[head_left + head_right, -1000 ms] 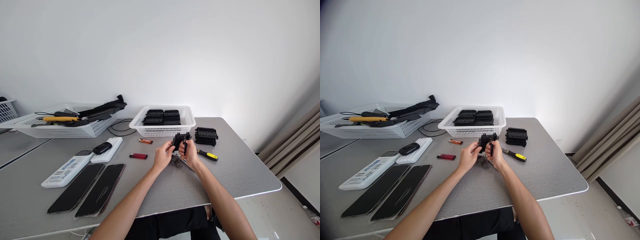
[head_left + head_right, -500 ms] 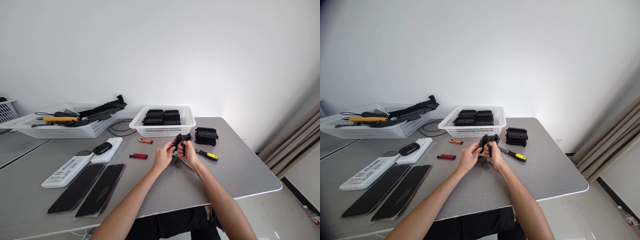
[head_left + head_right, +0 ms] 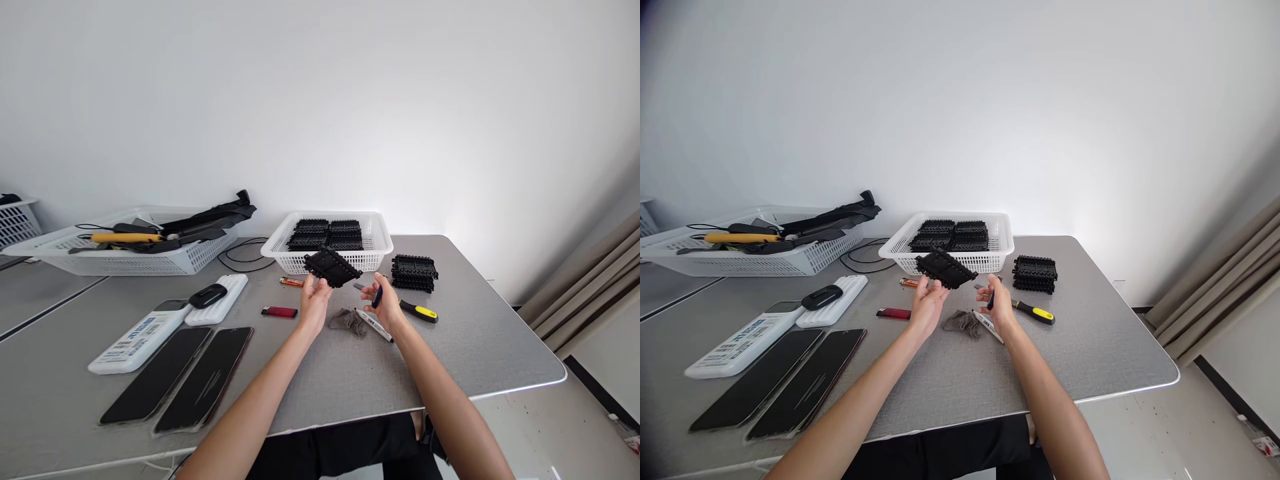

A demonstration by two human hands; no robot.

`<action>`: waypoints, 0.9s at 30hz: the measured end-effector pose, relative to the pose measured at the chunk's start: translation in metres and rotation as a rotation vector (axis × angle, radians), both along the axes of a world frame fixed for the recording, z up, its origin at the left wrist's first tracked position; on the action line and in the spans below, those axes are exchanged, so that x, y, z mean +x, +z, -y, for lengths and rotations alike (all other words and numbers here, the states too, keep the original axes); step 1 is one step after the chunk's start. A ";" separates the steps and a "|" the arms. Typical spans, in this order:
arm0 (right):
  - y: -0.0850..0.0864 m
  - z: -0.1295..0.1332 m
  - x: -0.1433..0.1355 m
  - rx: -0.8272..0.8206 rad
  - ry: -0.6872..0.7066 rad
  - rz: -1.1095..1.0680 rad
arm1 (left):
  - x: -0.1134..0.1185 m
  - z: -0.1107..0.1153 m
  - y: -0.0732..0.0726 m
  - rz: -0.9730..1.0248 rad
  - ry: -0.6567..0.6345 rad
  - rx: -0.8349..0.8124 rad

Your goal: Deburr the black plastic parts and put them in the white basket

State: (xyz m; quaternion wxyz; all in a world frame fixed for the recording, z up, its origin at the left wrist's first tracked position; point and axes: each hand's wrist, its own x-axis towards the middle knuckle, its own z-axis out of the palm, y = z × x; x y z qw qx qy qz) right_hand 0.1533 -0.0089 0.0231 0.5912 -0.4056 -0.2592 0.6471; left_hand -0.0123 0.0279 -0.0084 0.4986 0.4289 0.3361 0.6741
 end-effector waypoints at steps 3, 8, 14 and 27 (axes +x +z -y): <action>0.002 0.001 0.000 -0.072 0.170 -0.165 | 0.004 0.004 0.006 0.139 -0.165 0.033; 0.000 0.003 -0.002 -0.005 0.152 -0.218 | 0.007 0.012 0.012 0.060 -0.273 0.023; -0.002 0.000 -0.001 0.147 -0.084 -0.185 | 0.002 0.009 0.010 -0.022 -0.189 -0.114; -0.006 -0.002 0.001 0.290 -0.399 0.266 | 0.004 0.015 0.014 -0.140 -0.194 -0.098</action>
